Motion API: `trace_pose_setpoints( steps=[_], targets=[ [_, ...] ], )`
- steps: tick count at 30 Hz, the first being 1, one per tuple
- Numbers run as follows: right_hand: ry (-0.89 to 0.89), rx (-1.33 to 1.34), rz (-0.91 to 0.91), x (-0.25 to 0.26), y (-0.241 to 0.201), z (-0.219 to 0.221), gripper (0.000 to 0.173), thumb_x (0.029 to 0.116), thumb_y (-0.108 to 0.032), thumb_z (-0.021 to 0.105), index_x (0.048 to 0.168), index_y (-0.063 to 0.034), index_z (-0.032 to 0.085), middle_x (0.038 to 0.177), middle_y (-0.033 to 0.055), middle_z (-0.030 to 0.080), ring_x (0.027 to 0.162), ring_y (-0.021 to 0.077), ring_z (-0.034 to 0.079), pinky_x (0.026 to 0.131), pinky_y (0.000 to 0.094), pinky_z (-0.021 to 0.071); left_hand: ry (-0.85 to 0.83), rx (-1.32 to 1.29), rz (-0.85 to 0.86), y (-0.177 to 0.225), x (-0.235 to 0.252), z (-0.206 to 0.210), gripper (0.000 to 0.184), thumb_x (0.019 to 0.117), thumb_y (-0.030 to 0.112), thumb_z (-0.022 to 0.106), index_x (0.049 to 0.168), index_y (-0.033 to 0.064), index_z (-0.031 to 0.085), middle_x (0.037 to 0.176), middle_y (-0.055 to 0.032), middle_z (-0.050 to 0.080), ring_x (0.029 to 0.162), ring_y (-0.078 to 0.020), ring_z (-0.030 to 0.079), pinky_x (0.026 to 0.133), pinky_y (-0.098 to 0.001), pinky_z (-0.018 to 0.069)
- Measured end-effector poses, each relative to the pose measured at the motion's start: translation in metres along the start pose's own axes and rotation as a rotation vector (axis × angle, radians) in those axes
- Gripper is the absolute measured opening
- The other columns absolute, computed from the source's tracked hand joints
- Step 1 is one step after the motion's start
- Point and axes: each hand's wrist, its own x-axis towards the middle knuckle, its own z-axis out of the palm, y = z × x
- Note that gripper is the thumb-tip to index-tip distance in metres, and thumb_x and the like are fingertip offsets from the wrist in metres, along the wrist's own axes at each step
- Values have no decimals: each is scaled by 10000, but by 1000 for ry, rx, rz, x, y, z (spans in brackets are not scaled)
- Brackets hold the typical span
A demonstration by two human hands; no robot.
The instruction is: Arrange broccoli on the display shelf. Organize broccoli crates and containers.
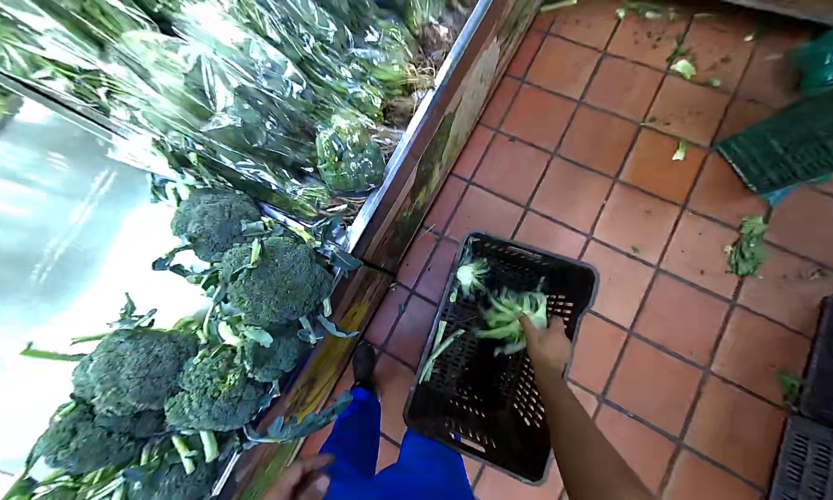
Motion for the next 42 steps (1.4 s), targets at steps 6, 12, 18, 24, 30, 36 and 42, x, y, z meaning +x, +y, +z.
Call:
trace_pose_setpoints(
  steps=[6,12,18,24,30,36,42],
  targets=[
    [-216,231,-629,-129,-33,-206,676,682,-621,821,1063,-73,713,874,71,727,766,193,705,684,477,608,-210,240,450,157,20,73,844,865,441,810,1556,121,444,1579,-76,472,1453,-221,450,1212,-474,380],
    [-629,614,-1088,-229,-177,-295,332,913,-246,725,1167,-72,601,873,-96,694,758,10,669,682,234,597,13,83,788,247,-6,57,1039,704,354,946,1550,69,415,1518,-187,493,1354,-297,539,1106,-485,488],
    [-848,686,-1316,-270,-246,-241,937,811,-686,729,1526,-191,381,1411,-7,578,1262,172,580,1035,392,530,178,-494,669,198,-9,-44,853,753,117,838,1502,77,433,1314,-164,647,1127,-245,681,958,-463,592],
    [-1094,515,-1254,-311,-271,-140,1318,700,-727,788,1600,-5,152,1565,91,440,1389,143,486,1111,366,487,463,-1030,364,114,13,-134,727,881,214,738,1517,128,396,1246,-166,667,1052,-281,693,887,-490,596],
    [-743,-60,-1186,-388,-394,-39,1248,490,-539,978,1518,-106,419,1312,86,659,1148,180,669,981,463,581,683,-1281,134,70,65,-215,480,989,302,627,1378,37,535,1159,-198,684,1030,-287,678,891,-490,572],
    [-829,-91,-1233,-389,-497,23,985,566,-413,960,1355,-25,515,1151,76,707,1057,145,697,933,395,608,527,-1331,-10,44,102,-279,695,1031,630,429,1466,93,509,1355,-193,625,1226,-328,621,1004,-575,518],
    [-508,-779,-1481,-385,-535,103,1011,669,-760,777,1439,-138,573,1522,109,512,1322,332,550,1024,590,501,414,-916,-68,4,93,-284,660,1052,507,505,1565,108,389,1512,-200,508,1383,-348,508,1130,-589,420]
  ],
)
